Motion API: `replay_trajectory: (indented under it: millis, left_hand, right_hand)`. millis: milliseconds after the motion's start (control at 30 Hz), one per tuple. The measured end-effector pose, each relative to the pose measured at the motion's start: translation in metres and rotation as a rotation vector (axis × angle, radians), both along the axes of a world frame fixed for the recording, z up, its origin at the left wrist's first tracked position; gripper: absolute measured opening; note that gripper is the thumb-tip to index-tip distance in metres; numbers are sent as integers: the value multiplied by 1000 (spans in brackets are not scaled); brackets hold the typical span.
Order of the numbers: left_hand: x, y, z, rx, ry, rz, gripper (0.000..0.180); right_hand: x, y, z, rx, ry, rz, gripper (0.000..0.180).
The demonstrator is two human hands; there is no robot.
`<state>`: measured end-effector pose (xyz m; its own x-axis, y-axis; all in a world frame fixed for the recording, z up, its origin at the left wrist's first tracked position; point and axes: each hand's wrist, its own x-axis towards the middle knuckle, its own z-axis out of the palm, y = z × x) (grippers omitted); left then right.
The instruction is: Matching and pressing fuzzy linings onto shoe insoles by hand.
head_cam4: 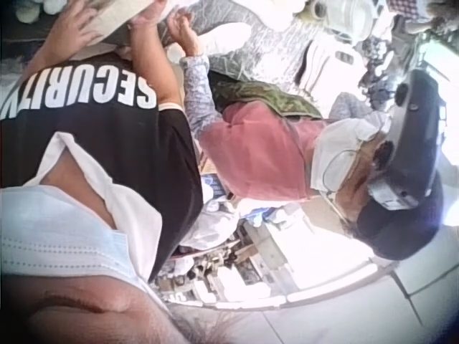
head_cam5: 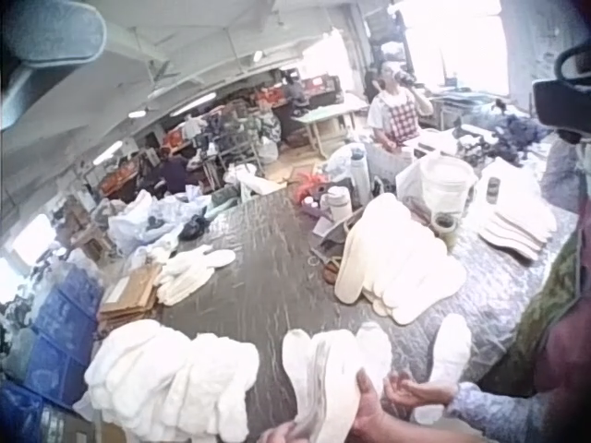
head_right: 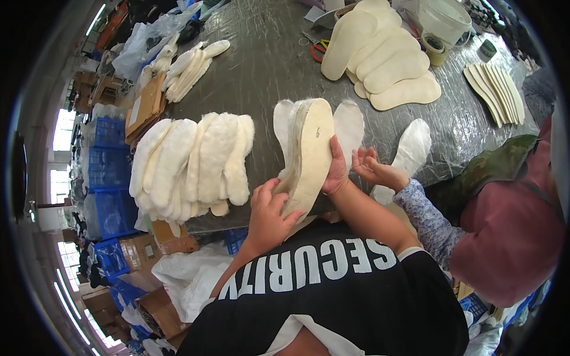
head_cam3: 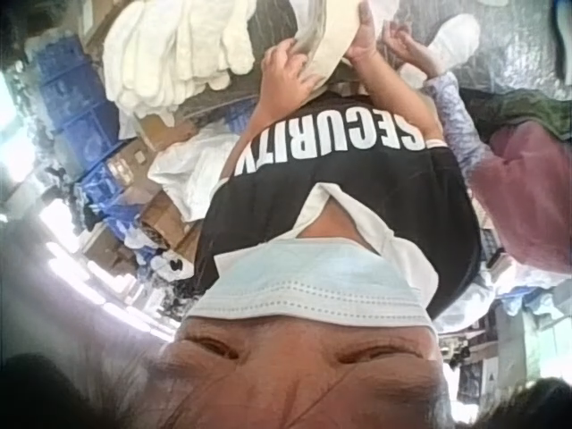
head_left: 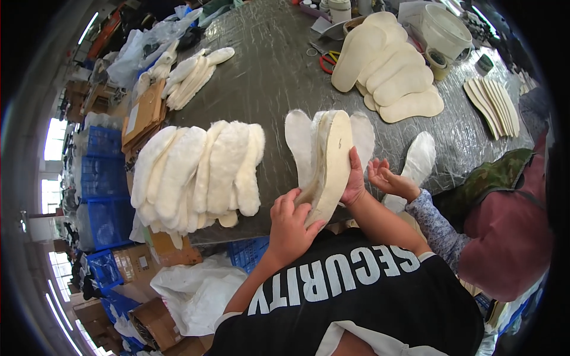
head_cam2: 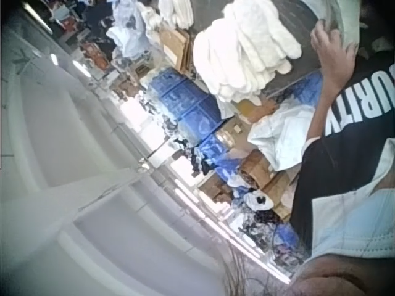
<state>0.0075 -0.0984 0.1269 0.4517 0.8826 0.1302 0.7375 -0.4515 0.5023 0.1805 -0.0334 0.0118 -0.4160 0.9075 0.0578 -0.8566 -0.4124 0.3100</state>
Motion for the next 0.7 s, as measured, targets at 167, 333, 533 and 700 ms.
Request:
replay_trajectory:
  millis: [167, 333, 533, 700]
  left_hand:
    - [1, -3, -3, 65, 18, -19, 36]
    - [0, -6, -2, 195, 48, -20, 28]
    - [2, -6, -5, 316, -28, -214, 37]
    - [0, -6, -11, 147, -175, -128, 30]
  right_hand:
    - [-2, 1, -3, 63, -86, -36, 81]
    - [-5, 1, -4, 55, -180, -91, 77]
    - [-14, 10, -14, 170, -28, -119, 50]
    - [-15, 9, -13, 107, 23, -58, 47]
